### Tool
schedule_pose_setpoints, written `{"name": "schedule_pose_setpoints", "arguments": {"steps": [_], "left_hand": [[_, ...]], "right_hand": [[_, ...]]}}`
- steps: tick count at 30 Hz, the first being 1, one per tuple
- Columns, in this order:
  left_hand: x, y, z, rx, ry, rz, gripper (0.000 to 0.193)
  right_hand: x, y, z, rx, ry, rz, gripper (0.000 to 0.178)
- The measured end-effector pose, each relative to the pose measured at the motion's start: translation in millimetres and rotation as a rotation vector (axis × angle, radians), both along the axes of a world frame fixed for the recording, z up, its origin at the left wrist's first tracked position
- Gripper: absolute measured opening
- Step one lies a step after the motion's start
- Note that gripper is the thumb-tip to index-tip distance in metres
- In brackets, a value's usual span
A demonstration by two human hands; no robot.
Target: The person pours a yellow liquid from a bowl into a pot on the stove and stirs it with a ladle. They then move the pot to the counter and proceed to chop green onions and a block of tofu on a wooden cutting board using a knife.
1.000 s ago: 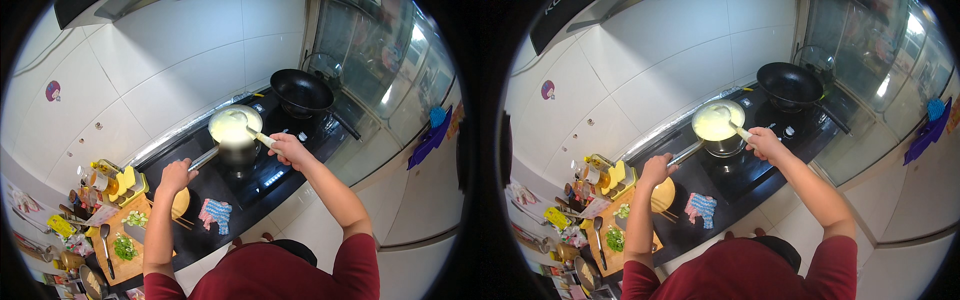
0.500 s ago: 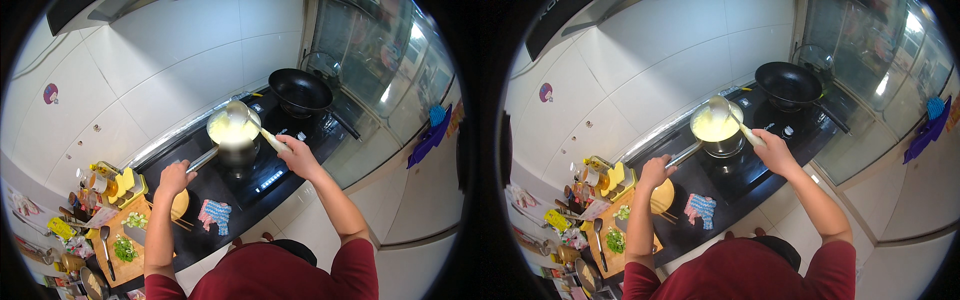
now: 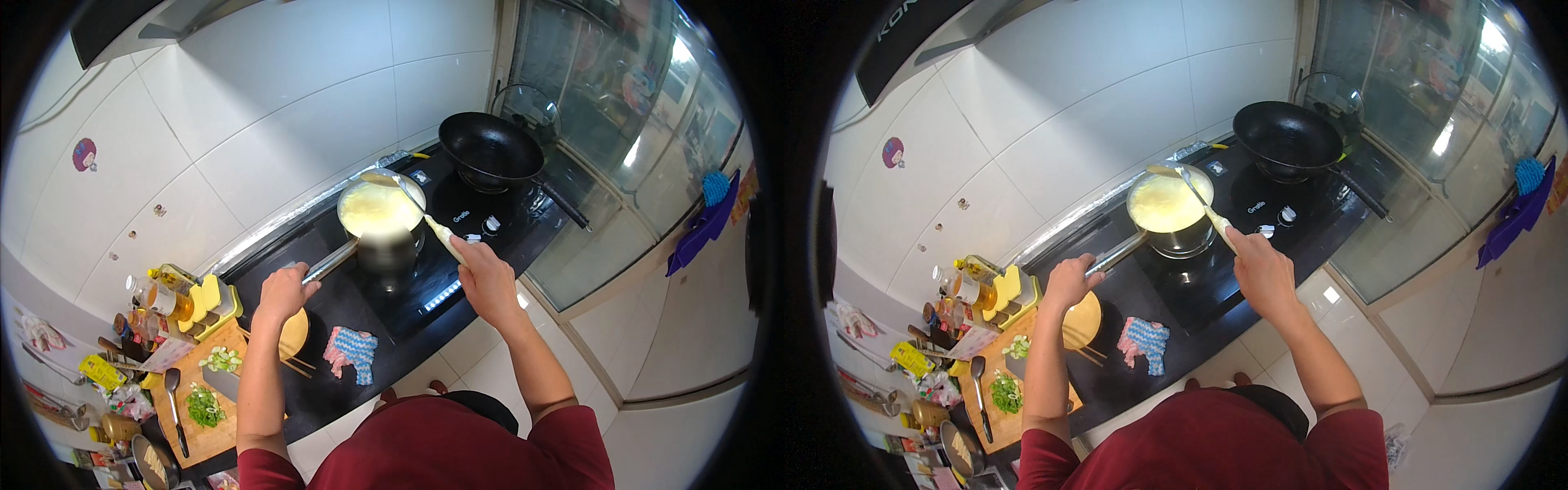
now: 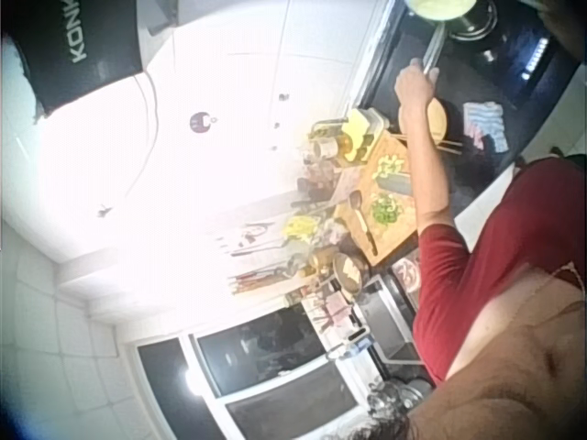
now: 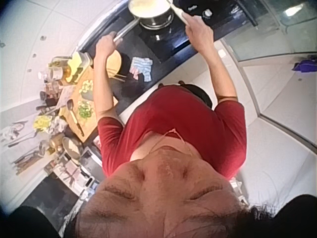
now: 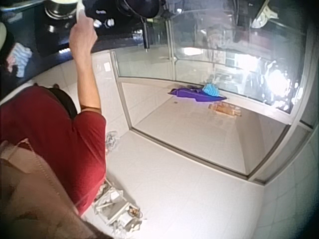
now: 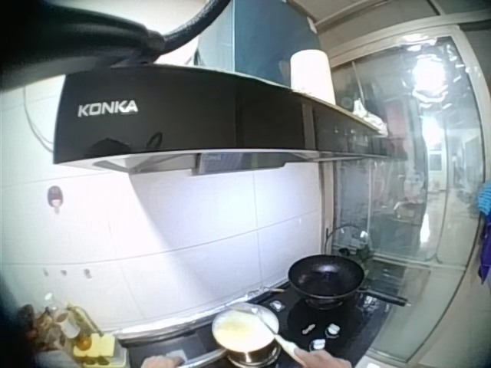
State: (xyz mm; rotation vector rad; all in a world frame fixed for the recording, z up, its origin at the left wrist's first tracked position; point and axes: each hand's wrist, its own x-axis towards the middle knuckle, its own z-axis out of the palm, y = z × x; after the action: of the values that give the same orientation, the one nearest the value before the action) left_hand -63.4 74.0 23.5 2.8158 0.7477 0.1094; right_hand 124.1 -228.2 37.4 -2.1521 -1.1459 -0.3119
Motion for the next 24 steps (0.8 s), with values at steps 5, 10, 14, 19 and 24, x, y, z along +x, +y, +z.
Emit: {"name": "schedule_pose_setpoints", "arguments": {"steps": [5,10,14,19,24], "left_hand": [[-1,1,-3,0.003,-0.006,0.008,0.033],[-1,1,-4,0.004,-0.008,0.012,0.033],[0,0,-3,0.000,-0.007,0.020,0.033],[-1,0,-5,0.007,-0.015,0.018,0.033],[-1,1,-6,0.007,-0.022,0.018,0.033]], "right_hand": [[-4,-2,-4,0.039,0.003,0.003,0.046],[-6,-5,-4,0.084,0.016,0.007,0.046],[-7,-8,-3,0.098,0.028,-0.004,0.046],[-6,-12,-5,0.108,0.039,-0.013,0.046],[-7,-13,-5,0.112,0.054,-0.022,0.047]]}}
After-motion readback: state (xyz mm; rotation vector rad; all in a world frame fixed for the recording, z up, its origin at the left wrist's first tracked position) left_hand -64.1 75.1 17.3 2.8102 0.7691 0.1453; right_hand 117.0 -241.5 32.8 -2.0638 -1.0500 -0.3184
